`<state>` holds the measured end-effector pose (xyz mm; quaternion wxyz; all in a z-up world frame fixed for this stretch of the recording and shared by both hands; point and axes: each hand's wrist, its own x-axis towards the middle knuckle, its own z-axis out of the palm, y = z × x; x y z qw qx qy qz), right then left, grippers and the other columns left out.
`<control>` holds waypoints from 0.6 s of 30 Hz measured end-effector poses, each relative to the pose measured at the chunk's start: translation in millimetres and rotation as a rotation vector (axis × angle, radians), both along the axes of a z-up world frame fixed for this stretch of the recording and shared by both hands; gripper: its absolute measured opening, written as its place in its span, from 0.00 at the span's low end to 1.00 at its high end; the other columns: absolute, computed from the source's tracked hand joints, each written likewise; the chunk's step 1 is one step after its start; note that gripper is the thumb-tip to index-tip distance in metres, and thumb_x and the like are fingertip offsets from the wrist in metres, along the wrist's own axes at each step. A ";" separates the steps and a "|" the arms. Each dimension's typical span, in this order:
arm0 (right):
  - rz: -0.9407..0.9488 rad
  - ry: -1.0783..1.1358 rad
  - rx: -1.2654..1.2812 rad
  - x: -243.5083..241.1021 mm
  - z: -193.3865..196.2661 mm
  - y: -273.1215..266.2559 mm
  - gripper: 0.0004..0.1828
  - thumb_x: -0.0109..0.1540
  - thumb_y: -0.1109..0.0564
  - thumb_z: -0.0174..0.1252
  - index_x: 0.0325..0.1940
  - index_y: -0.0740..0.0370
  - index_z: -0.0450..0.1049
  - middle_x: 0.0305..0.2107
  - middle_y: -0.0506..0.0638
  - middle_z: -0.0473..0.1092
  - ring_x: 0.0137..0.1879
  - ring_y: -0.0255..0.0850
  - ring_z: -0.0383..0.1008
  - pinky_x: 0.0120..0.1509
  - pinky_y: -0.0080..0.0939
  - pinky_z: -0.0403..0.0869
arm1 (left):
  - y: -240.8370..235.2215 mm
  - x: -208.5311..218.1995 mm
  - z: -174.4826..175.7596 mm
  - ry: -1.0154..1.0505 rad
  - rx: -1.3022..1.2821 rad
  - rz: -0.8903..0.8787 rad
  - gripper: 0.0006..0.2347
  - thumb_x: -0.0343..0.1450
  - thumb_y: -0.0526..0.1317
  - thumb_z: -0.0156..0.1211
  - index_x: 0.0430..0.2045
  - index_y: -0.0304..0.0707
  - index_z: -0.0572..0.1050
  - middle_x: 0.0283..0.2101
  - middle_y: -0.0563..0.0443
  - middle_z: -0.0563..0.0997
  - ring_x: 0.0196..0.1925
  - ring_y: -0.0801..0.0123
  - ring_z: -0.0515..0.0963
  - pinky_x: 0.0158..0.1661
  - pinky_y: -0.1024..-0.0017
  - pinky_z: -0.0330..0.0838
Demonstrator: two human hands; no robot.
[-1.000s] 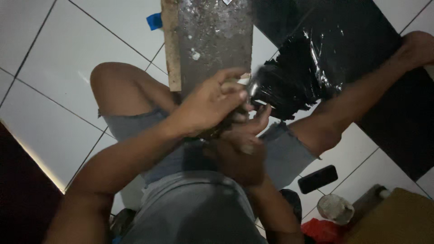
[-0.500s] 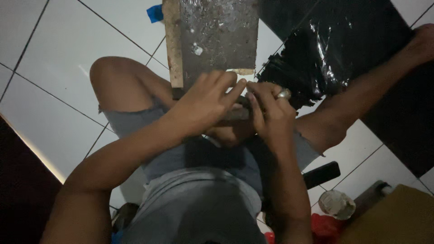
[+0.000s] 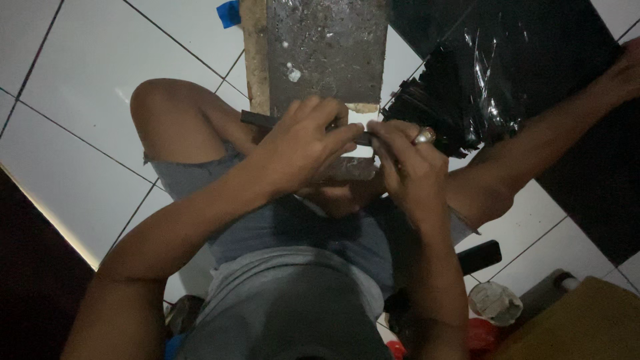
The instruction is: The person sits on the floor and uses a utility knife to cut a black sheet of material into thin strips. They hold the sheet against a small white block and repeatedly slice off narrow pieces, stacking them on the floor.
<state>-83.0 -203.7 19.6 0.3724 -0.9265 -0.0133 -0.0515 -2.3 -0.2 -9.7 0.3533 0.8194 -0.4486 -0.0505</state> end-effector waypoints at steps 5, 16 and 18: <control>0.059 -0.088 -0.130 -3.6 2.7 -6.4 0.14 0.62 0.68 0.67 0.52 0.60 0.81 0.44 0.52 0.78 0.47 0.41 0.81 0.48 0.39 0.79 | 0.8 -1.0 -5.7 0.028 -0.065 -0.002 0.10 0.74 0.39 0.66 0.48 0.39 0.81 0.47 0.46 0.76 0.51 0.59 0.75 0.49 0.60 0.69; 0.159 -0.215 -0.402 -7.9 8.9 -6.3 0.22 0.56 0.62 0.72 0.54 0.56 0.81 0.42 0.48 0.78 0.43 0.40 0.80 0.40 0.41 0.74 | 5.9 2.1 -2.5 -0.103 -0.024 -0.080 0.18 0.68 0.41 0.68 0.51 0.37 0.78 0.50 0.48 0.76 0.55 0.55 0.74 0.49 0.59 0.69; 0.161 -0.190 -0.466 -11.6 8.3 -10.9 0.22 0.56 0.58 0.72 0.55 0.53 0.82 0.42 0.47 0.78 0.42 0.40 0.79 0.40 0.43 0.74 | 5.0 3.7 -0.9 -0.126 0.016 -0.092 0.18 0.68 0.41 0.68 0.52 0.38 0.78 0.51 0.48 0.76 0.56 0.56 0.74 0.51 0.59 0.69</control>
